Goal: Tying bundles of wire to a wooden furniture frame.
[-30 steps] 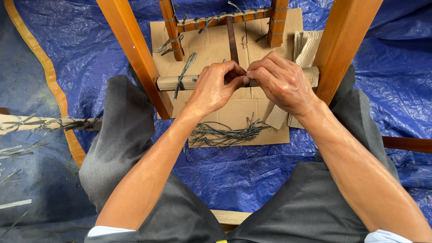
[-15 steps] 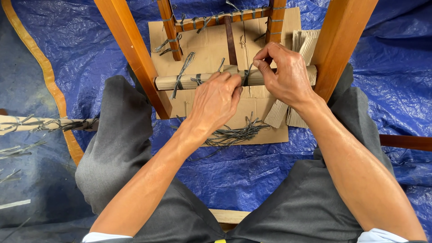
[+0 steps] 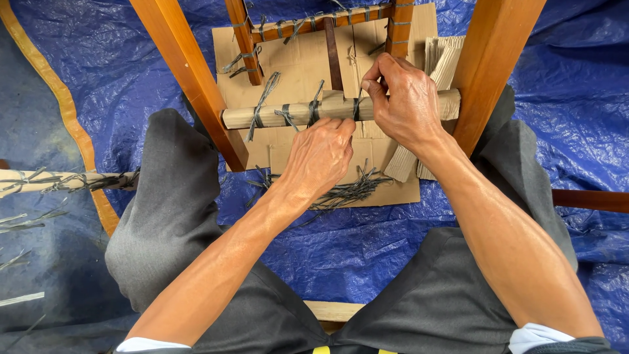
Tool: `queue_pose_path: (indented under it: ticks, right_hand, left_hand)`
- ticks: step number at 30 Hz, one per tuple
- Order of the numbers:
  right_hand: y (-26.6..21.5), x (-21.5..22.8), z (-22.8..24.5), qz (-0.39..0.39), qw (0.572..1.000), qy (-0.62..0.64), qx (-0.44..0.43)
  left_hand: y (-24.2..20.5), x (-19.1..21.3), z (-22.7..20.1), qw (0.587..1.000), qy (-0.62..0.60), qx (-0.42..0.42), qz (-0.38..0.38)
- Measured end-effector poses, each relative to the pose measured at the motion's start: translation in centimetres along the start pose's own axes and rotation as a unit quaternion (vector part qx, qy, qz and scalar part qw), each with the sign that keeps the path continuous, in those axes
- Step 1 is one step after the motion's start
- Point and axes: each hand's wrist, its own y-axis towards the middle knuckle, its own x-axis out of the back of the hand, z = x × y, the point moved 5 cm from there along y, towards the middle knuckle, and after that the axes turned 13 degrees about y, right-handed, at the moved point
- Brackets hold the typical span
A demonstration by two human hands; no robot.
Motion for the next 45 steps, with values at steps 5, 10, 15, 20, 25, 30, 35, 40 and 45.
queue_pose_path:
  ticks: [5, 10, 15, 20, 25, 30, 35, 40, 45]
  right_hand:
    - [0.0, -0.2, -0.3, 0.01, 1.0, -0.006, -0.019]
    - [0.3, -0.1, -0.6, 0.023, 1.0, -0.001, -0.006]
    - [-0.2, 2.1, 1.8, -0.013, 0.997, 0.027, 0.075]
    - [-1.5, 4.9, 5.4, -0.034, 0.992, 0.075, 0.092]
    - [-3.6, 6.0, 7.1, 0.01, 0.992, 0.119, 0.038]
    - [-4.5, 6.2, 6.8, 0.028, 0.992, 0.118, 0.024]
    - [-4.3, 6.7, 6.2, 0.019, 0.992, 0.123, 0.025]
    - [-3.9, 6.6, 5.9, 0.01, 0.994, 0.111, 0.017]
    - [-3.9, 6.0, 5.2, 0.017, 0.994, 0.106, -0.014]
  left_hand:
    - [-0.3, 0.3, 0.0, 1.0, -0.006, 0.01, -0.01]
    - [-0.9, 0.6, 0.0, 0.998, -0.023, 0.047, -0.028]
    - [-3.3, -3.9, 0.6, 0.988, -0.04, 0.059, 0.135]
    - [-6.7, -12.3, 3.7, 0.975, -0.008, 0.047, 0.218]
    - [-11.2, -19.9, 8.1, 0.93, 0.038, 0.116, 0.347]
    - [-16.6, -24.6, 10.1, 0.936, 0.134, 0.056, 0.322]
    - [-17.5, -24.8, 10.2, 0.954, 0.139, 0.049, 0.26]
    - [-14.6, -21.9, 8.6, 0.945, 0.101, 0.087, 0.298]
    - [-12.4, -20.6, 7.1, 0.939, -0.006, 0.125, 0.321]
